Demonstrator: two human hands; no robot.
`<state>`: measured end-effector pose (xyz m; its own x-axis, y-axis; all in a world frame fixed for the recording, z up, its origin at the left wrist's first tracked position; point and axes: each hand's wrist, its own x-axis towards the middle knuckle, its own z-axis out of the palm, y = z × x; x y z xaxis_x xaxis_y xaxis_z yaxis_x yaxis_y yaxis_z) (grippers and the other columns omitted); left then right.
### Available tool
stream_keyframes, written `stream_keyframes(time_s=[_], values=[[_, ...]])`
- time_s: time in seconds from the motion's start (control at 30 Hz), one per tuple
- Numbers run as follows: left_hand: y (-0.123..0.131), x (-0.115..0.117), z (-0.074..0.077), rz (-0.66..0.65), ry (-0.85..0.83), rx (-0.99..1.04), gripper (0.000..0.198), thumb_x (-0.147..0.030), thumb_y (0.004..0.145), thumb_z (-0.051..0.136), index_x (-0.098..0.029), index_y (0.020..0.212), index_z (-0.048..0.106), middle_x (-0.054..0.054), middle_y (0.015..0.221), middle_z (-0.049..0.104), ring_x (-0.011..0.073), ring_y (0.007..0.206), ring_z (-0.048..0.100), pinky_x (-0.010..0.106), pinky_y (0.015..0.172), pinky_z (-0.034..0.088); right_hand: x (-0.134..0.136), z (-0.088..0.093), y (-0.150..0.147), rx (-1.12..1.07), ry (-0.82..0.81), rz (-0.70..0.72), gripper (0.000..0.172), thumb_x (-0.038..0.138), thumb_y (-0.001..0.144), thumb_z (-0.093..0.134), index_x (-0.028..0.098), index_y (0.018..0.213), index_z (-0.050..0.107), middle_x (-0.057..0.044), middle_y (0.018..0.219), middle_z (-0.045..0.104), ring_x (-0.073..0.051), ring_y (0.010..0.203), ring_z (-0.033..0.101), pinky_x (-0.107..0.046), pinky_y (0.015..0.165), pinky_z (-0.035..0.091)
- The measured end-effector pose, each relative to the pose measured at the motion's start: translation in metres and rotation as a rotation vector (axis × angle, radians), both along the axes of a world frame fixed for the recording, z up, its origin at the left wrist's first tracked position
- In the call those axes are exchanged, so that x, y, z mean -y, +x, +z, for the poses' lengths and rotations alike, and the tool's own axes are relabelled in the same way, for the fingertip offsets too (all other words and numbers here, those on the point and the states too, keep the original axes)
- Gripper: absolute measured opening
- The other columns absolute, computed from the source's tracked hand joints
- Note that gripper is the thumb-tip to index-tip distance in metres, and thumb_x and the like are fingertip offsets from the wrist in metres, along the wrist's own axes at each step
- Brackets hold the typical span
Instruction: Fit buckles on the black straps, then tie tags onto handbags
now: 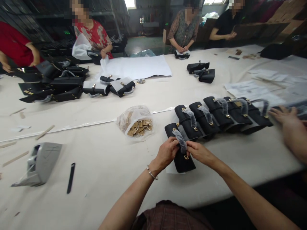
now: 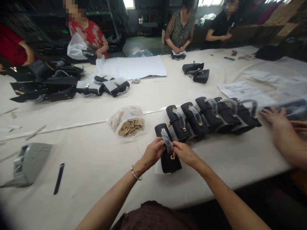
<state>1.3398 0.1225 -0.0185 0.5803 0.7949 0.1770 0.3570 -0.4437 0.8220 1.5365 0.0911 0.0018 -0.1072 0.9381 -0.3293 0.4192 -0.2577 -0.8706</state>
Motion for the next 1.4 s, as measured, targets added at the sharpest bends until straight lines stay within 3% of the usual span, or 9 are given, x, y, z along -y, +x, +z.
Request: stream_keyframes(time_s=[0.2, 0.3, 0.43, 0.57, 0.67, 0.83, 0.97, 1.13, 1.4], values=[[-0.006, -0.011, 0.009, 0.129, 0.304, -0.182, 0.028, -0.022, 0.095, 0.048, -0.022, 0.121, 0.060, 0.010, 0.125, 0.060, 0.0225, 0.117, 0.055, 0.037, 0.100, 0.045, -0.005, 0.006, 0.012, -0.031, -0.085, -0.006, 0.026, 0.040, 0.082, 0.054, 0.019, 0.091, 0.067, 0.002, 0.063, 0.058, -0.011, 0.052, 0.045, -0.024, 0.047, 0.030], [-0.005, -0.029, 0.023, -0.128, 0.549, -0.313, 0.031, -0.018, 0.094, 0.047, -0.024, 0.122, 0.059, 0.010, 0.135, 0.055, 0.0260, 0.134, 0.041, 0.045, 0.112, 0.031, -0.001, 0.009, 0.017, -0.103, -0.196, -0.085, 0.041, 0.050, 0.077, 0.058, 0.018, 0.102, 0.064, 0.004, 0.063, 0.054, -0.008, 0.042, 0.032, -0.023, 0.042, 0.020], [-0.001, -0.055, 0.052, -0.352, 0.509, -0.549, 0.017, -0.014, 0.087, 0.051, -0.016, 0.094, 0.067, 0.012, 0.099, 0.069, 0.0253, 0.101, 0.061, 0.037, 0.090, 0.044, 0.012, 0.017, 0.026, -0.131, -0.169, -0.204, 0.050, 0.056, 0.076, 0.063, 0.017, 0.108, 0.061, 0.003, 0.066, 0.055, -0.006, 0.044, 0.030, -0.024, 0.043, 0.017], [-0.016, -0.063, 0.082, -0.144, 0.336, -0.697, 0.005, -0.017, 0.073, 0.063, -0.015, 0.071, 0.067, 0.013, 0.079, 0.069, 0.0259, 0.080, 0.062, 0.038, 0.079, 0.043, 0.034, 0.028, 0.041, -0.217, -0.107, -0.352, 0.051, 0.056, 0.079, 0.066, 0.018, 0.113, 0.059, 0.002, 0.073, 0.056, -0.006, 0.046, 0.030, -0.025, 0.046, 0.019], [-0.035, -0.058, 0.094, 0.132, 0.149, -0.546, 0.013, -0.025, 0.073, 0.063, -0.016, 0.063, 0.062, 0.007, 0.069, 0.065, 0.0221, 0.072, 0.059, 0.034, 0.071, 0.042, 0.047, 0.031, 0.040, -0.278, -0.140, -0.348, 0.052, 0.056, 0.080, 0.067, 0.019, 0.115, 0.058, 0.001, 0.074, 0.056, -0.006, 0.046, 0.029, -0.025, 0.046, 0.017], [-0.048, -0.035, 0.074, 0.353, -0.559, 0.086, 0.030, -0.046, 0.077, 0.063, -0.018, 0.073, 0.054, -0.004, 0.059, 0.051, 0.0111, 0.052, 0.048, 0.023, 0.051, 0.036, 0.048, 0.032, -0.005, -0.347, -0.177, -0.195, 0.049, 0.055, 0.083, 0.061, 0.017, 0.113, 0.058, 0.002, 0.073, 0.056, -0.006, 0.046, 0.031, -0.025, 0.045, 0.015], [-0.041, -0.010, 0.051, 0.362, -0.752, 0.403, 0.035, -0.048, 0.082, 0.058, -0.016, 0.094, 0.058, 0.001, 0.075, 0.059, 0.0126, 0.064, 0.056, 0.025, 0.063, 0.047, 0.031, 0.027, -0.048, -0.403, -0.162, -0.068, 0.046, 0.052, 0.083, 0.058, 0.017, 0.113, 0.055, 0.002, 0.073, 0.057, -0.006, 0.045, 0.032, -0.024, 0.044, 0.018], [-0.046, 0.006, 0.045, -0.006, -0.412, 0.223, 0.038, -0.009, 0.078, 0.049, -0.020, 0.110, 0.066, 0.009, 0.122, 0.060, 0.0212, 0.116, 0.054, 0.038, 0.107, 0.041, 0.007, 0.010, -0.067, -0.365, -0.143, 0.008, 0.031, 0.046, 0.082, 0.055, 0.019, 0.097, 0.054, 0.005, 0.061, 0.056, -0.006, 0.040, 0.033, -0.021, 0.039, 0.019], [-0.052, 0.004, 0.005, -0.051, 0.114, -0.029, 0.028, -0.018, 0.095, 0.047, -0.025, 0.108, 0.070, 0.007, 0.106, 0.068, 0.0193, 0.096, 0.061, 0.030, 0.085, 0.051, -0.020, -0.002, -0.045, -0.441, -0.398, 0.288, 0.017, 0.026, 0.073, 0.054, 0.018, 0.087, 0.059, 0.006, 0.054, 0.054, -0.004, 0.036, 0.026, -0.020, 0.036, 0.011]])
